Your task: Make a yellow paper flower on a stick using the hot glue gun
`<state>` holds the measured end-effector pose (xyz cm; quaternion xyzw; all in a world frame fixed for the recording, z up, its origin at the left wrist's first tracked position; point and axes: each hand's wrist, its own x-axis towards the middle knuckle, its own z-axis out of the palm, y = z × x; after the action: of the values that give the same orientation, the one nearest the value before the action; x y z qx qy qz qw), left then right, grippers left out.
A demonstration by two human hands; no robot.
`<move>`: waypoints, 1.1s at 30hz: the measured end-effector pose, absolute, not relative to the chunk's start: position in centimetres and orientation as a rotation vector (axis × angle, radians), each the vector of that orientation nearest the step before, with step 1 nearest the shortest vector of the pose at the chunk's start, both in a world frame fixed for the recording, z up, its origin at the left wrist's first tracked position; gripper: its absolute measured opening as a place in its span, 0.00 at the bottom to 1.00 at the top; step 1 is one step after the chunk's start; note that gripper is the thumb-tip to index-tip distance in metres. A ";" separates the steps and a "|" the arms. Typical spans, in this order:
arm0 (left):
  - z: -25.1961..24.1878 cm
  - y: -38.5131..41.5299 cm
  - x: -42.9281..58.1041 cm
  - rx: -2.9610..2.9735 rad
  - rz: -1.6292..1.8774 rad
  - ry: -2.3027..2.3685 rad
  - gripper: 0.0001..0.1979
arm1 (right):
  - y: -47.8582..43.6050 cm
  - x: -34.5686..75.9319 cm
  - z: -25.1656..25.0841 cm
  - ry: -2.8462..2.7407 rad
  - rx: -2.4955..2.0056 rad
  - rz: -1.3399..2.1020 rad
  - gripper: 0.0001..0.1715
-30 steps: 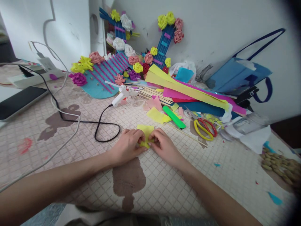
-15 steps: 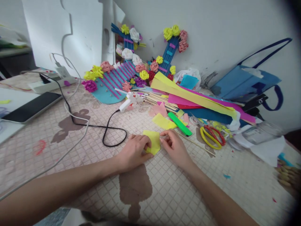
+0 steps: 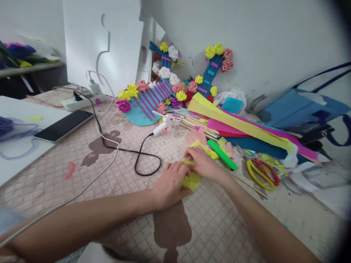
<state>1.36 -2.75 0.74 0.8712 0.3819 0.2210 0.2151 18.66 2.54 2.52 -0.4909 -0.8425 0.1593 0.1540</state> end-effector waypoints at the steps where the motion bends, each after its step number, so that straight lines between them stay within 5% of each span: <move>1: 0.8 -2.8 1.4 2.421 0.622 1.060 0.16 | 2.7 18.6 2.4 -2.419 -1.421 0.515 0.09; 11: 0.9 -2.0 0.5 2.253 0.935 1.072 0.31 | 1.3 19.8 3.0 -2.249 -1.395 0.605 0.04; 16: 1.6 -0.7 -0.7 1.766 0.780 0.946 0.16 | -1.1 21.0 2.5 -1.792 -1.412 1.039 0.08; 26: 1.0 1.3 -0.8 1.573 0.640 0.854 0.11 | -3.4 21.4 1.4 -1.592 -1.283 1.295 0.09; 30: 1.3 1.7 -1.2 1.577 0.518 0.778 0.12 | -3.9 21.6 1.8 -1.706 -1.074 1.482 0.24; 33: 1.3 1.7 -1.2 1.611 0.491 0.744 0.13 | -4.1 21.5 2.4 -1.868 -1.085 1.402 0.16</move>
<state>-1.16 1.74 1.29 0.6964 0.3216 0.2121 0.6054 21.53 -4.13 2.36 -0.4044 -0.6966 0.5226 0.2795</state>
